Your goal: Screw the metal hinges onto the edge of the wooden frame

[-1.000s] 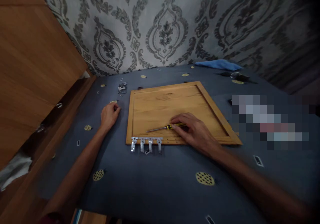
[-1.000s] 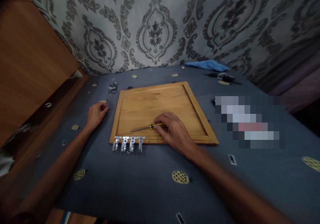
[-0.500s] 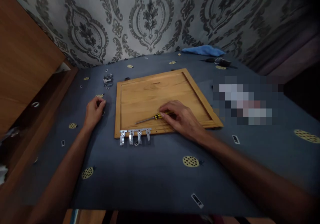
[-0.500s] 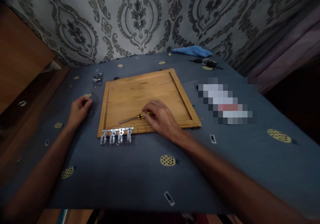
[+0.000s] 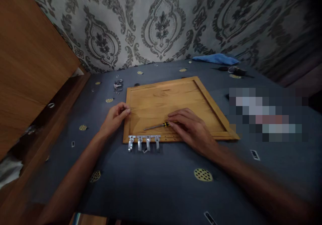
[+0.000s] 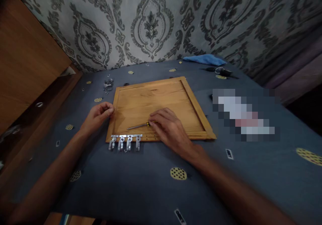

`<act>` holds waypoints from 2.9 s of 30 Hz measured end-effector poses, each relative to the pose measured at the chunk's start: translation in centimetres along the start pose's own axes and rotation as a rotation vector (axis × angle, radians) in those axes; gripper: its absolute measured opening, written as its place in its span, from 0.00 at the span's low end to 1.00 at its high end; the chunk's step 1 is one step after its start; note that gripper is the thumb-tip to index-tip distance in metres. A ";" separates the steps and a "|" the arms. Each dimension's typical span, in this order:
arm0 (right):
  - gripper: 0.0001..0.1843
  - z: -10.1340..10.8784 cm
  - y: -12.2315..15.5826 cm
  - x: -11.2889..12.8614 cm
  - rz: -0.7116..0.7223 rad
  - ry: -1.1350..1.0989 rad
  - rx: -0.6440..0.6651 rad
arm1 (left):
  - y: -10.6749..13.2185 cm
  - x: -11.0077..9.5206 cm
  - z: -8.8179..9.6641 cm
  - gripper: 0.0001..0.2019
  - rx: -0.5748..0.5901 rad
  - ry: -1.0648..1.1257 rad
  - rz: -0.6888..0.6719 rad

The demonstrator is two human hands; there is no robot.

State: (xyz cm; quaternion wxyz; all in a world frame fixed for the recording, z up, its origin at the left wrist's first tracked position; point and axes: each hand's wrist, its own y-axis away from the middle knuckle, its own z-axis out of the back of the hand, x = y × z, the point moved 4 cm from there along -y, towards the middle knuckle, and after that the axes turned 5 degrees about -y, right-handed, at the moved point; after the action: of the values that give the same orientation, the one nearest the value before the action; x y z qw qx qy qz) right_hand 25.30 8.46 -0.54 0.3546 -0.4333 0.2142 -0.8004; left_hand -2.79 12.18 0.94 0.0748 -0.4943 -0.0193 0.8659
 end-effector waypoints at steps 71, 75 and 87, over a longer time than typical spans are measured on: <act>0.05 0.5 -0.9 4.3 -0.380 -0.558 -0.100 | 3.9 -8.4 -5.8 0.20 0.427 0.461 0.057; 0.02 0.6 -1.0 4.3 -0.390 -0.628 -0.048 | 4.0 -8.2 -6.0 0.23 0.439 0.503 0.078; 0.08 1.4 -1.0 4.4 -0.219 -0.400 -0.096 | 4.4 -7.6 -5.4 0.17 0.340 0.167 -0.043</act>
State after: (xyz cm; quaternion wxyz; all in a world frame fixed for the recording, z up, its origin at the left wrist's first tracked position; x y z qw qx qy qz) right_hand 24.46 5.74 3.30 0.2799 -0.6202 0.1295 -0.7213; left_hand 5.15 6.44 4.21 0.1771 -0.5440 0.1233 0.8109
